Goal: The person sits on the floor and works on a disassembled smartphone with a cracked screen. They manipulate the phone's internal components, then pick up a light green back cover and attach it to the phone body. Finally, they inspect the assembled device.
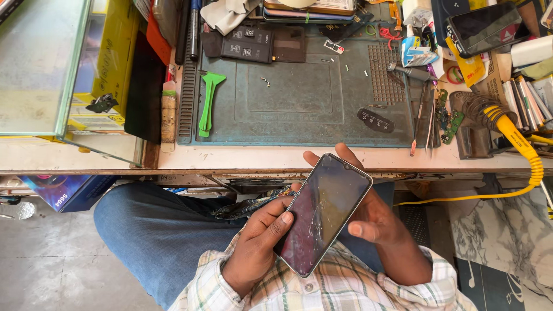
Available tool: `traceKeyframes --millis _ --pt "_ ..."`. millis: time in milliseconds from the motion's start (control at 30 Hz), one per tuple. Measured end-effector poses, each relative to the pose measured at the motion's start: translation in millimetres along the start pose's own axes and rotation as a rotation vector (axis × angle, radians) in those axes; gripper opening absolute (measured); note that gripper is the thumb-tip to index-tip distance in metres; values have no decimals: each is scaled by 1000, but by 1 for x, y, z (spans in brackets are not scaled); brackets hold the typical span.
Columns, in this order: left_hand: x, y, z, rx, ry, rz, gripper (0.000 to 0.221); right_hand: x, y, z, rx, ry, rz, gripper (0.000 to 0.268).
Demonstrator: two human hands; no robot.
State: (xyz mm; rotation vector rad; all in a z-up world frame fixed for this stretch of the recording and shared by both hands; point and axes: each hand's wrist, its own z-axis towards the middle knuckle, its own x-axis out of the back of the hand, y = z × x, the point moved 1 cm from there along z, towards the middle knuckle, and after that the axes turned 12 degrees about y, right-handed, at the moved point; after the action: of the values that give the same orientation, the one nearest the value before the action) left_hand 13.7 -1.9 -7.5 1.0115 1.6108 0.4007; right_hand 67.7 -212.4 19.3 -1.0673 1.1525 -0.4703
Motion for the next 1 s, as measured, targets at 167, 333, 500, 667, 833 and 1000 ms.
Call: traceKeyframes --millis 167,333,500,667,833,1000 --pt "-2 0 0 -40 -25 80 37 1 4 -2 20 42 26 110" --pt "-3 -1 -4 -21 -34 126 39 10 11 -7 44 47 79 106" --pt "-14 -3 -7 23 -44 24 41 20 15 -16 33 50 151 111" --pt "-24 9 -14 85 -136 24 40 34 22 -19 40 -7 242 117" --pt "-27 15 -13 70 -154 107 37 44 27 -22 64 -34 250 118" --pt "-26 16 -13 19 -157 132 38 49 29 -19 84 -57 228 116"
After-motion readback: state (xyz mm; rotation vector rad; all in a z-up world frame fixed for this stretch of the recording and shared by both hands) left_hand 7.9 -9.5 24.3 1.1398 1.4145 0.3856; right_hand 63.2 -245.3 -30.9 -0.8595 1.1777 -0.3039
